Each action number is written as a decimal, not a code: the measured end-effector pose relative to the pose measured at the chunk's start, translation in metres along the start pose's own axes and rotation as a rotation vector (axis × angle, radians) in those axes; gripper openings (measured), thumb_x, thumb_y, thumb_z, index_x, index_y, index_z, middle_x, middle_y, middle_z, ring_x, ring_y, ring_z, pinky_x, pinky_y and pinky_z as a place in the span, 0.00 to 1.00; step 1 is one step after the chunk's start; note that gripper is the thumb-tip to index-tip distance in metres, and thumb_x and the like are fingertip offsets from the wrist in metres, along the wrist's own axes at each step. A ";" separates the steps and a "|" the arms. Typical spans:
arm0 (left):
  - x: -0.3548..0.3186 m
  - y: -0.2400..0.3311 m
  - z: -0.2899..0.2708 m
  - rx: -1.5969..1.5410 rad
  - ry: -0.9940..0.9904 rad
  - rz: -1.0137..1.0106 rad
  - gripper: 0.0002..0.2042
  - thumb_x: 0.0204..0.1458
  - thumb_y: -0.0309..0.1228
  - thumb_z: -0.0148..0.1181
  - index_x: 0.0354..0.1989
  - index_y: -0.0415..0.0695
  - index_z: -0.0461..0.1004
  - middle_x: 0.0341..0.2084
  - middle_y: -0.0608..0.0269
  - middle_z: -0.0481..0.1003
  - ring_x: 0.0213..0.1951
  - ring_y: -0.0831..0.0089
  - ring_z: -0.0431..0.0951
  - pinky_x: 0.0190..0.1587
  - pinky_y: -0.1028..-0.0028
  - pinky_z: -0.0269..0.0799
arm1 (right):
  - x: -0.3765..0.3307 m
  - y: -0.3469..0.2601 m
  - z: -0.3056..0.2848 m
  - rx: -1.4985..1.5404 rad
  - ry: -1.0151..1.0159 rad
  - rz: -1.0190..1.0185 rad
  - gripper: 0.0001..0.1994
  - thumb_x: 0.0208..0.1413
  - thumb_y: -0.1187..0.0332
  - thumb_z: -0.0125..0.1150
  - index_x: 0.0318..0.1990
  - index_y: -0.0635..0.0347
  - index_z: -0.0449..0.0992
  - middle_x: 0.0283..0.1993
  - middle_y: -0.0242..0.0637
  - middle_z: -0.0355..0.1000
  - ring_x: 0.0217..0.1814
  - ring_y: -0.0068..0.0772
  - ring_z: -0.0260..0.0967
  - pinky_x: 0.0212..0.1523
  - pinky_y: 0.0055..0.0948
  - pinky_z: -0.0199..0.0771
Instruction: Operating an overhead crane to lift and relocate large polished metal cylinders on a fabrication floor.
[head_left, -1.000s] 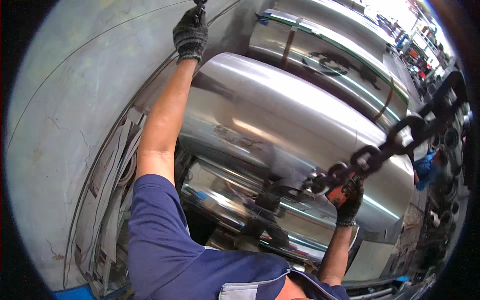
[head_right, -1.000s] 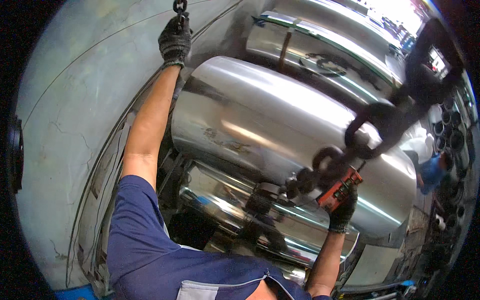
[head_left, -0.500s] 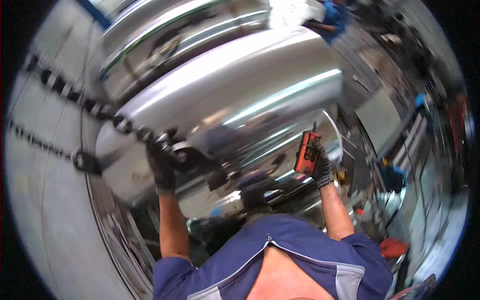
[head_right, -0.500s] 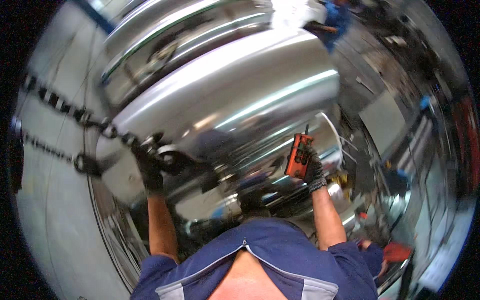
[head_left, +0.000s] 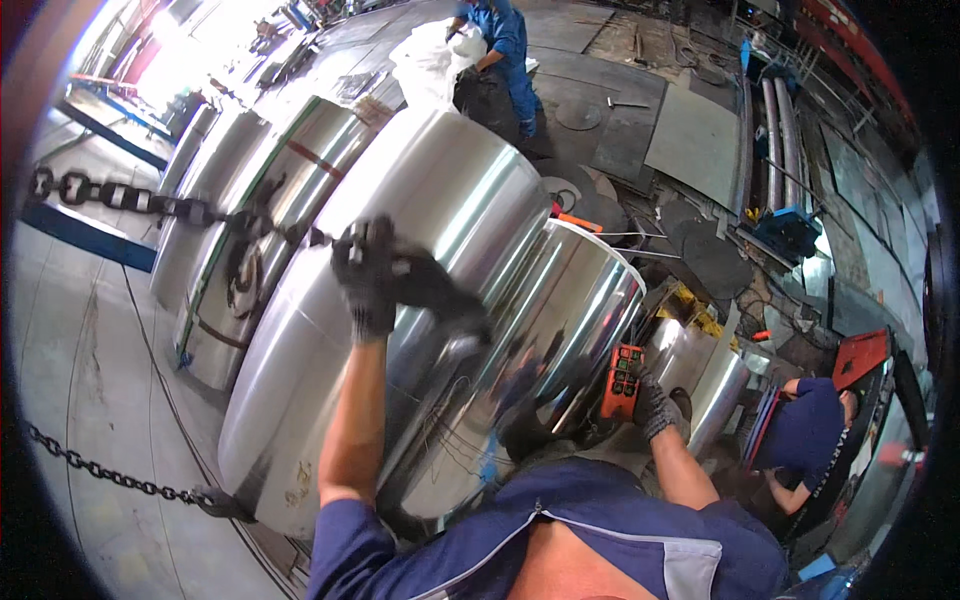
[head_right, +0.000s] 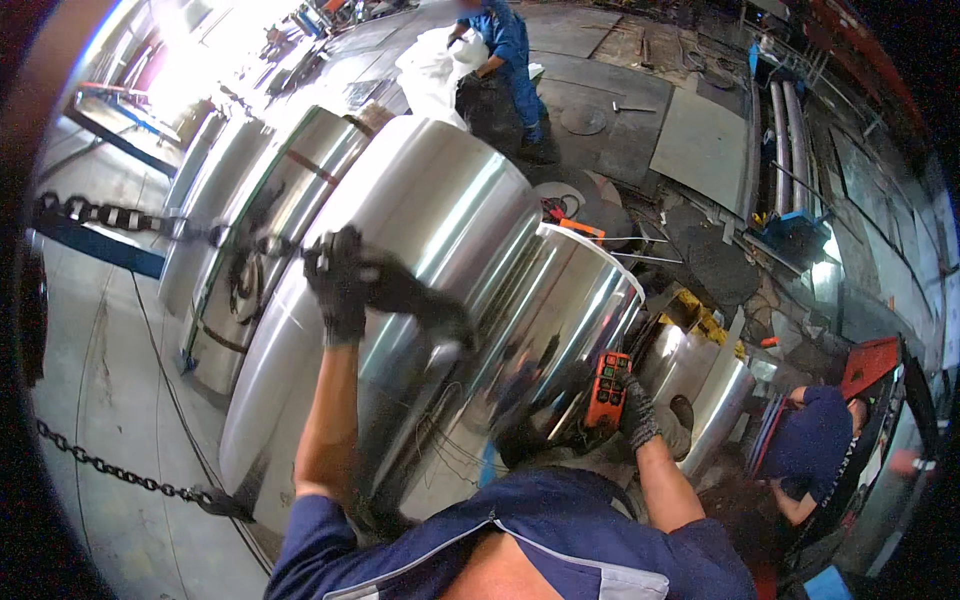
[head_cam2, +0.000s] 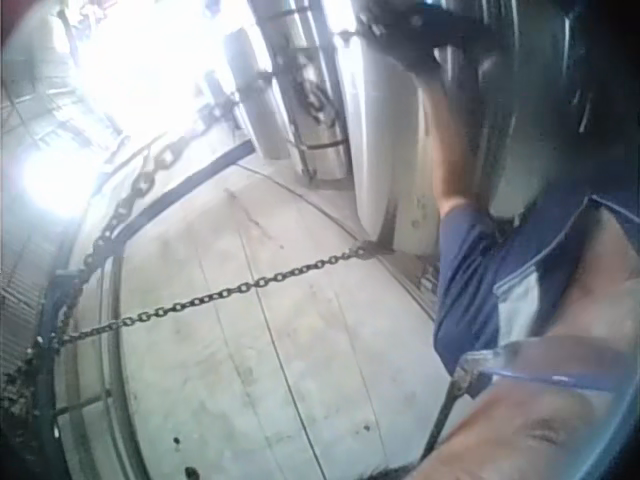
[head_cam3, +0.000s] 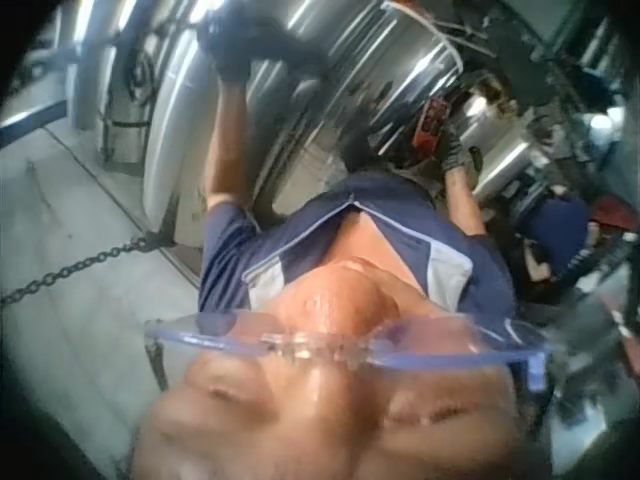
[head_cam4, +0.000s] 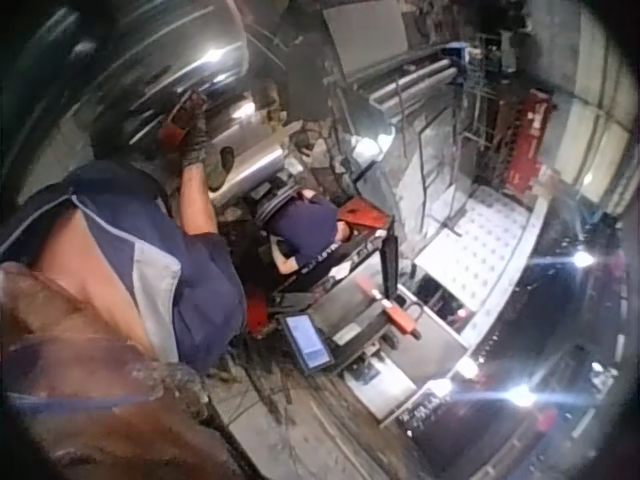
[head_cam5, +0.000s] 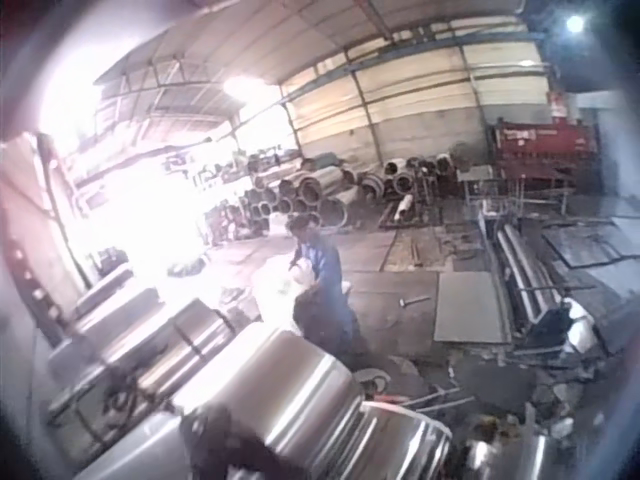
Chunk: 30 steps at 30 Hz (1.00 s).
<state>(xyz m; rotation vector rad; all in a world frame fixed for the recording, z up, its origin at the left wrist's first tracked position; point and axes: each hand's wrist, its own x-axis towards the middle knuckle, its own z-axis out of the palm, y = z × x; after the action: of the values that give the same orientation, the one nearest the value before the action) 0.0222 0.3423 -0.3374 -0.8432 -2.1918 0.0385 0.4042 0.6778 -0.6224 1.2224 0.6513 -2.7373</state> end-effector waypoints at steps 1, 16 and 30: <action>0.032 -0.011 0.027 -0.020 -0.021 0.078 0.20 0.54 0.27 0.57 0.57 0.44 0.75 0.47 0.62 0.77 0.53 0.64 0.74 0.60 0.60 0.65 | 0.001 0.001 0.011 0.018 -0.053 -0.047 0.24 0.60 0.48 0.66 0.57 0.52 0.77 0.47 0.35 0.81 0.46 0.39 0.80 0.48 0.45 0.83; 0.266 -0.062 0.262 -0.250 -0.155 -0.008 0.19 0.54 0.32 0.61 0.55 0.44 0.75 0.48 0.46 0.78 0.53 0.52 0.78 0.54 0.60 0.74 | 0.001 -0.004 0.012 0.147 0.055 -0.173 0.20 0.59 0.53 0.69 0.54 0.51 0.78 0.44 0.33 0.81 0.42 0.35 0.80 0.45 0.42 0.84; 0.130 -0.004 0.195 -1.489 -0.100 -1.255 0.31 0.63 0.61 0.52 0.54 0.41 0.74 0.26 0.64 0.77 0.26 0.71 0.76 0.29 0.71 0.73 | 0.170 -0.100 0.309 0.089 -0.692 -0.342 0.25 0.62 0.51 0.64 0.56 0.63 0.74 0.50 0.38 0.78 0.49 0.39 0.78 0.49 0.42 0.81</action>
<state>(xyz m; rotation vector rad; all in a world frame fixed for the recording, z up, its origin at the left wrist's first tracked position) -0.1746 0.4596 -0.3875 0.0931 -2.1831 -2.3158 0.0504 0.6599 -0.5281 0.1103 0.6912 -3.1860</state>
